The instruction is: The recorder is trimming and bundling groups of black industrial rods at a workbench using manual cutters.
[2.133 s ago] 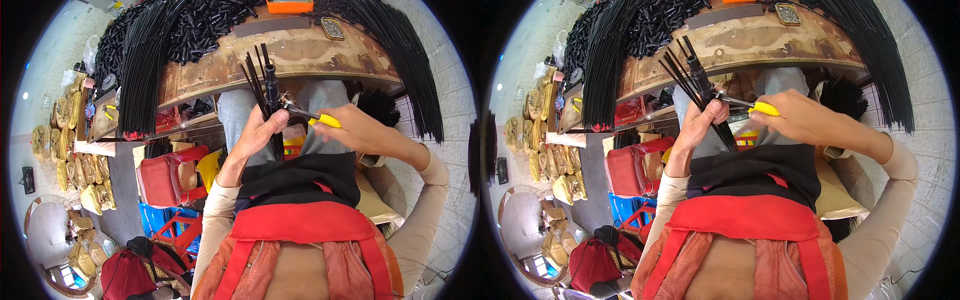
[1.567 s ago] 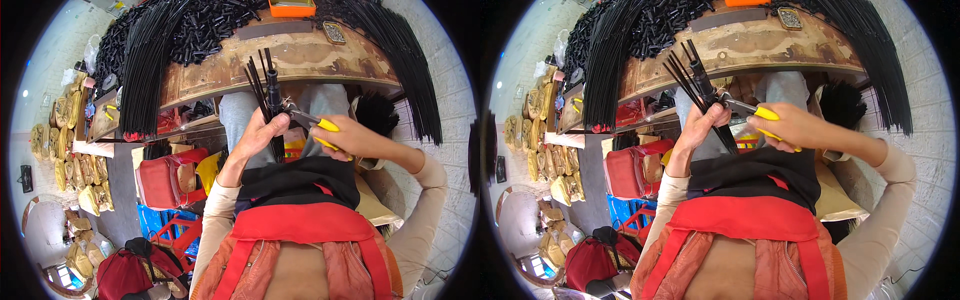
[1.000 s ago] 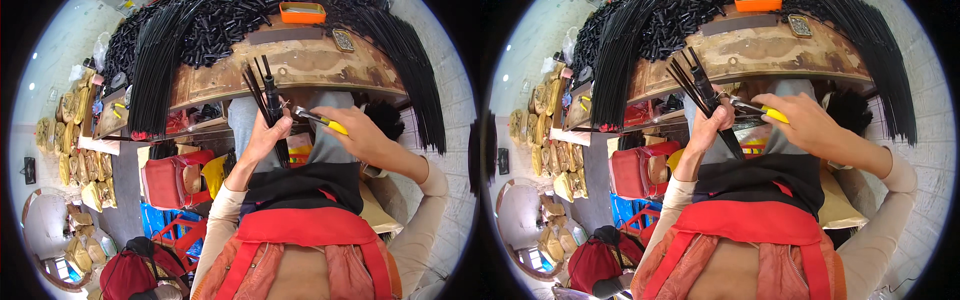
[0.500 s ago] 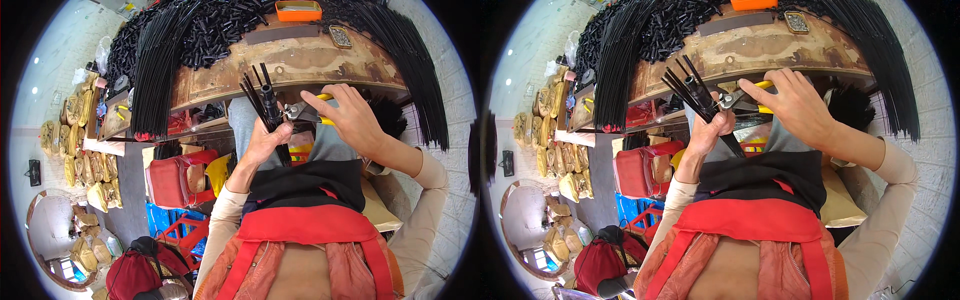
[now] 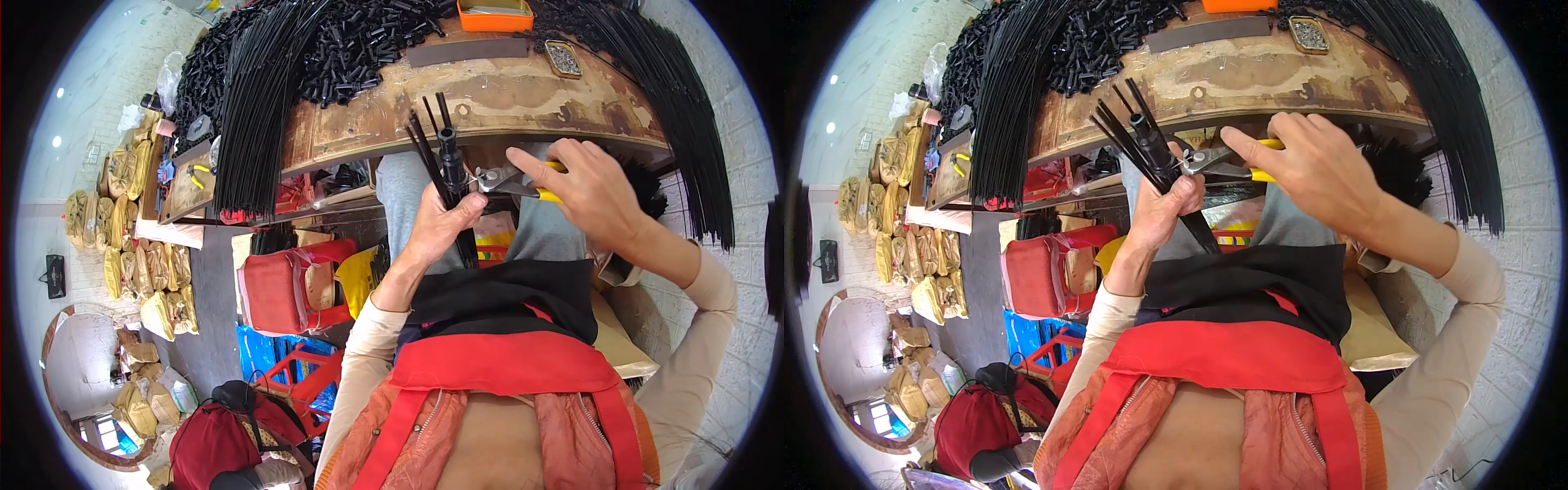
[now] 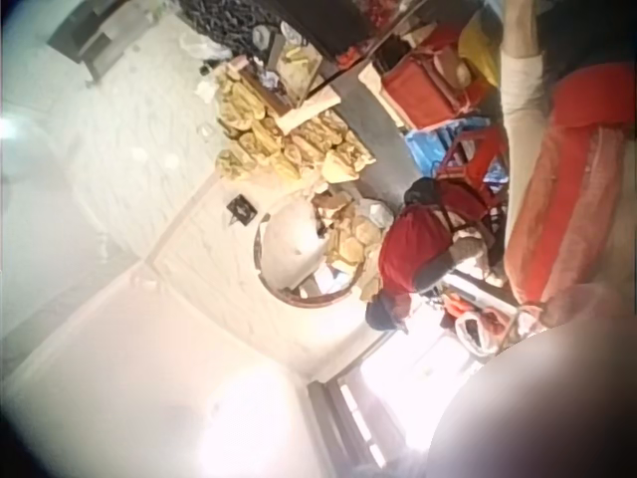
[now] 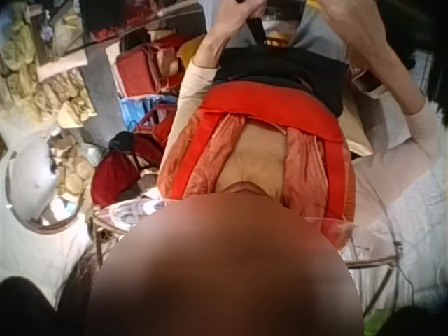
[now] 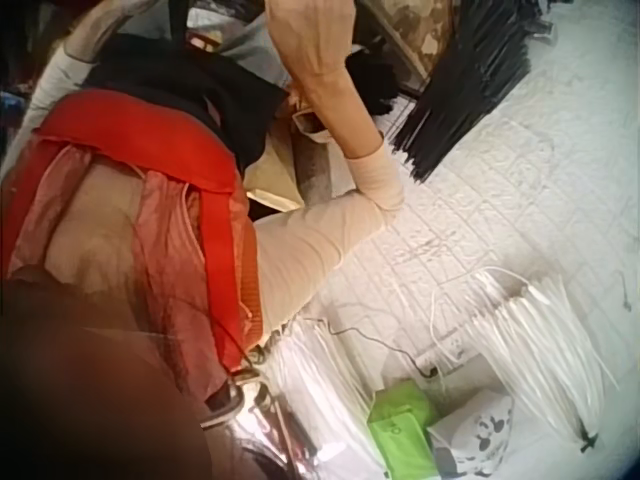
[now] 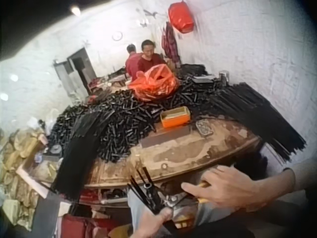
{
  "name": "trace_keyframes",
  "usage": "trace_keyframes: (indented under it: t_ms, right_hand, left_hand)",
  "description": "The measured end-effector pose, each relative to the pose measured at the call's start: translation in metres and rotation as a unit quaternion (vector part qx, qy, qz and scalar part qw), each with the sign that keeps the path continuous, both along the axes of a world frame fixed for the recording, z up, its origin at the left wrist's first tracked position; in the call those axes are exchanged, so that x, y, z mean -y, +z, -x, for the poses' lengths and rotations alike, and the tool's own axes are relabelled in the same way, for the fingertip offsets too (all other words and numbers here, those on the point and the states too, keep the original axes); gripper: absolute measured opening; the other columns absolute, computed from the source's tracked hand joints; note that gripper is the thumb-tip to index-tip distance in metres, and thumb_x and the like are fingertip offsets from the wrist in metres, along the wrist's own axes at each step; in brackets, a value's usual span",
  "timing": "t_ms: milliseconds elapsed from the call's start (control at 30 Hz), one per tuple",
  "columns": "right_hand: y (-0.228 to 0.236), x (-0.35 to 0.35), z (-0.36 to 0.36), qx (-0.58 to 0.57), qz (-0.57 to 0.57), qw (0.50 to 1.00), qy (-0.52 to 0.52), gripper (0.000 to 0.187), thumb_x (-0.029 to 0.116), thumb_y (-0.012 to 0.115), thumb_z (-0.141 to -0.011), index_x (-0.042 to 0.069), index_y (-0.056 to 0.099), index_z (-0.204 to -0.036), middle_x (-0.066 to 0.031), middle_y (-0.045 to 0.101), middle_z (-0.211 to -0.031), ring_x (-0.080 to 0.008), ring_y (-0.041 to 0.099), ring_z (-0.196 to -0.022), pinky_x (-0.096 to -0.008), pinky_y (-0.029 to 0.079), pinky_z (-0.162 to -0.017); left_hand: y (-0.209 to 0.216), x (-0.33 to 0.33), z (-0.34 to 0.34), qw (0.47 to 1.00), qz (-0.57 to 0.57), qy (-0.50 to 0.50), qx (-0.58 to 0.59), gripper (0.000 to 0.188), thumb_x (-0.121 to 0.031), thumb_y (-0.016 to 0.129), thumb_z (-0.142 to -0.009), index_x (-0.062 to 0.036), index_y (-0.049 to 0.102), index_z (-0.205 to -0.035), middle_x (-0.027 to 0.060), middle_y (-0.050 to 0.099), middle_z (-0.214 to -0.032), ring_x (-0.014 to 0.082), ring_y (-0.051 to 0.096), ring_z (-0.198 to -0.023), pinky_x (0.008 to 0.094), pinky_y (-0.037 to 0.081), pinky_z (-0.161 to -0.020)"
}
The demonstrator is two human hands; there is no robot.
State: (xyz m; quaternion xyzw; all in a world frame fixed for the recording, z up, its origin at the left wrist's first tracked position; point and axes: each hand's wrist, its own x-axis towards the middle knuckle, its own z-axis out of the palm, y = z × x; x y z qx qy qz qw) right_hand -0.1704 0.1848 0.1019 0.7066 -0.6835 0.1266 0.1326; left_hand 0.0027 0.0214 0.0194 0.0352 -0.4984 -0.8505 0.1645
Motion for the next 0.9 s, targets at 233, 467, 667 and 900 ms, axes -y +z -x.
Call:
trace_keyframes:
  t_ms: [233, 467, 667, 900]
  right_hand:
    - [0.039, -0.004, 0.003, 0.399, -0.310, 0.862, 0.039, 0.053, 0.013, 0.074, -0.079, 0.006, 0.049, -0.126, -0.0033, 0.055, -0.065, -0.0173, 0.058, -0.053, -0.0301, 0.044, -0.050]
    - [0.007, -0.019, -0.014, 0.285, -0.107, 0.953, 0.003, 0.055, 0.014, 0.072, -0.078, 0.000, 0.046, -0.124, -0.0127, 0.057, -0.082, -0.0267, 0.060, -0.069, -0.0341, 0.049, -0.062]
    - [0.015, -0.010, -0.001, 0.075, -0.042, 0.996, 0.040, 0.055, 0.016, 0.069, -0.081, 0.004, 0.045, -0.129, -0.0166, 0.058, -0.095, -0.0336, 0.060, -0.083, -0.0370, 0.050, -0.071]
    - [-0.028, -0.023, -0.009, 0.598, -0.280, 0.750, -0.040, 0.056, 0.015, 0.067, -0.074, 0.000, 0.046, -0.124, -0.0070, 0.056, -0.081, -0.0121, 0.055, -0.062, -0.0253, 0.045, -0.058]
  left_hand:
    - [-0.001, 0.000, -0.003, 0.997, 0.021, -0.070, 0.028, 0.046, -0.039, 0.078, -0.080, -0.0075, 0.047, -0.090, -0.0049, 0.041, -0.076, 0.0054, 0.039, -0.066, 0.0220, 0.031, -0.055]
    - [0.004, -0.002, -0.004, 0.996, 0.033, -0.074, 0.044, 0.043, -0.041, 0.071, -0.086, -0.0094, 0.044, -0.097, -0.0019, 0.041, -0.069, 0.0078, 0.035, -0.057, 0.0232, 0.025, -0.051]
    - [0.006, 0.001, 0.004, 0.997, 0.025, 0.047, 0.058, 0.032, -0.024, 0.074, -0.086, -0.0074, 0.052, -0.103, -0.0054, 0.048, -0.074, 0.0045, 0.043, -0.061, 0.0207, 0.035, -0.053]
    - [0.020, 0.000, 0.003, 0.991, 0.113, 0.001, 0.078, 0.039, -0.019, 0.071, -0.082, -0.0078, 0.061, -0.117, -0.0019, 0.060, -0.081, 0.0035, 0.047, -0.062, 0.0219, 0.043, -0.056]
